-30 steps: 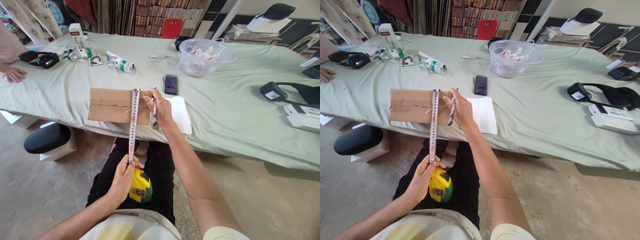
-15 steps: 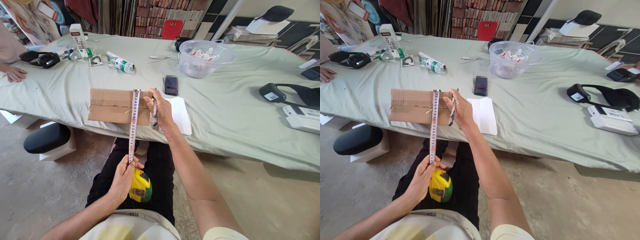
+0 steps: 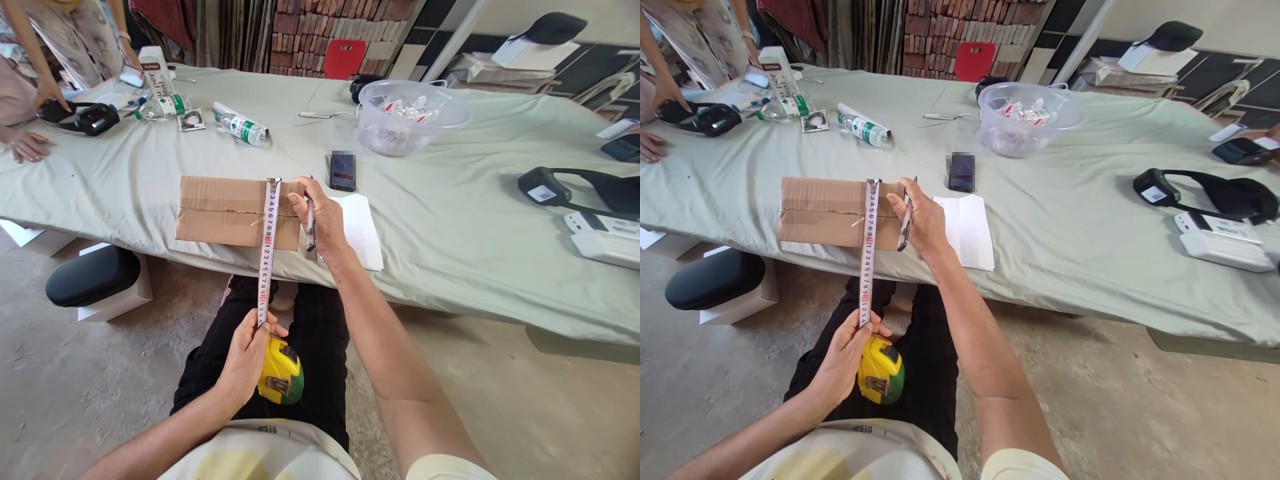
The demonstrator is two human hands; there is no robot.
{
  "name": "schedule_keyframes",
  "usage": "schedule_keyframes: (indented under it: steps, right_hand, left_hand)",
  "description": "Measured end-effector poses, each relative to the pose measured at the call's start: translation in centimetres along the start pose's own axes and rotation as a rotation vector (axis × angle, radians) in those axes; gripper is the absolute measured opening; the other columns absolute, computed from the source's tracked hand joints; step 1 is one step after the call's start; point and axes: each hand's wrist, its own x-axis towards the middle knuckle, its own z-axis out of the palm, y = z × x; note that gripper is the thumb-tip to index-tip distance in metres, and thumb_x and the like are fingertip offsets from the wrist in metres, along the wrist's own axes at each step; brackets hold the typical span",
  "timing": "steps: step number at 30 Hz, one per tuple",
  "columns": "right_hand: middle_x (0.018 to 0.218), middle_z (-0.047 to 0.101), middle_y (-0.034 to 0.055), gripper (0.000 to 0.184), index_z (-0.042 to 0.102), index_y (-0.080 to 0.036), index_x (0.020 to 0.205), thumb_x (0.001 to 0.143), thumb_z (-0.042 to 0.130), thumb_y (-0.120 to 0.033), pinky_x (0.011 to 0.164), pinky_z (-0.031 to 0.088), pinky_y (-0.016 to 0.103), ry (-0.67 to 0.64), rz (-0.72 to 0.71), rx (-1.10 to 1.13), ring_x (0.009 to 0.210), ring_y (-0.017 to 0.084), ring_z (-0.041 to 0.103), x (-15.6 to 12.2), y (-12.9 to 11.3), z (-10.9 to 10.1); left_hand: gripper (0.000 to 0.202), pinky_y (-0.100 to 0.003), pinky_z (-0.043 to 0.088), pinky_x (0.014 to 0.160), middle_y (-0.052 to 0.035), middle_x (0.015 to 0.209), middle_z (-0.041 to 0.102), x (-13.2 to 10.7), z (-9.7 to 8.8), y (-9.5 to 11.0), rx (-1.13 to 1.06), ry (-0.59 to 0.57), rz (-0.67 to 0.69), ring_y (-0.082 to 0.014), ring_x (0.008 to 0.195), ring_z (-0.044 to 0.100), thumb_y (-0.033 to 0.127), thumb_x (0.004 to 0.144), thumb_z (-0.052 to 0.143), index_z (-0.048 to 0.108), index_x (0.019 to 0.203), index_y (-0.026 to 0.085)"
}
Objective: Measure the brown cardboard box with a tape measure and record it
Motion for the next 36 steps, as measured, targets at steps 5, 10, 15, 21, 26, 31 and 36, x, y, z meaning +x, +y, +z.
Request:
schedule_keyframes:
  steps: [5,10,15,21,26,31,36]
  right_hand:
    - [0.066,0.054,-0.0027,0.051,0.054,-0.031,0.117,0.09,0.036,-0.07,0.061,0.04,0.03,0.008,0.01,-0.015,0.061,0.017,0.055,0.0,0.2,0.1]
    - [0.068,0.055,-0.0028,0.046,0.055,-0.031,0.114,0.091,0.038,-0.067,0.061,0.04,0.028,0.036,-0.004,-0.017,0.061,0.016,0.053,0.3,0.5,0.3]
    - [0.08,0.06,-0.0009,0.045,0.056,-0.029,0.114,0.092,0.038,-0.064,0.064,0.041,0.028,0.001,0.026,-0.001,0.067,0.016,0.055,1.5,0.6,0.1]
    - [0.081,0.064,0.0018,0.048,0.06,-0.026,0.108,0.091,0.039,-0.065,0.069,0.043,0.03,-0.047,0.019,0.003,0.074,0.019,0.058,4.5,1.7,0.2]
    - [0.081,0.065,0.0005,0.05,0.062,-0.024,0.101,0.088,0.041,-0.068,0.066,0.045,0.028,-0.12,0.059,0.094,0.064,0.015,0.057,6.5,2.8,0.4]
    - [0.081,0.065,0.0002,0.051,0.061,-0.023,0.1,0.086,0.044,-0.068,0.062,0.047,0.028,-0.157,0.119,0.179,0.058,0.013,0.058,7.5,3.7,0.8]
    - [0.076,0.063,0.0,0.052,0.061,-0.022,0.1,0.085,0.046,-0.07,0.062,0.047,0.028,-0.182,0.135,0.213,0.06,0.014,0.058,7.7,3.9,0.8]
  left_hand:
    - [0.014,-0.024,0.045,0.064,-0.0019,0.075,0.069,0.0,0.1,0.3,-0.005,0.006,-0.002,-0.0134,0.065,0.06,0.033,0.083,0.06,0.055,0.086,0.02]
    - [0.019,-0.024,0.047,0.061,-0.0036,0.078,0.069,-0.1,-0.2,0.8,-0.009,-0.031,-0.028,-0.015,0.067,0.062,0.037,0.083,0.061,0.055,0.087,0.02]
    - [0.02,-0.024,0.048,0.061,-0.0038,0.081,0.069,0.8,-2.2,2.0,0.015,-0.076,0.017,-0.0154,0.069,0.064,0.037,0.085,0.06,0.056,0.093,0.019]
    - [0.022,-0.027,0.05,0.064,-0.0073,0.08,0.07,2.1,-7.2,5.7,0.32,-0.191,0.065,-0.0197,0.071,0.065,0.039,0.082,0.063,0.067,0.091,0.02]
    - [0.011,-0.023,0.048,0.061,-0.0067,0.088,0.073,3.8,-11.2,9.9,0.639,-0.267,0.069,-0.0212,0.07,0.066,0.03,0.072,0.072,0.069,0.064,0.023]
    - [0.008,-0.019,0.032,0.04,0.0,0.062,0.066,5.6,-13.4,12.6,0.906,-0.276,0.151,-0.0112,0.039,0.045,0.028,0.075,0.067,0.072,0.074,0.021]
    - [0.018,-0.011,0.033,0.051,0.0069,0.063,0.064,6.4,-13.9,13.4,0.943,-0.316,0.18,-0.006,0.049,0.05,0.019,0.086,0.057,0.074,0.091,0.017]
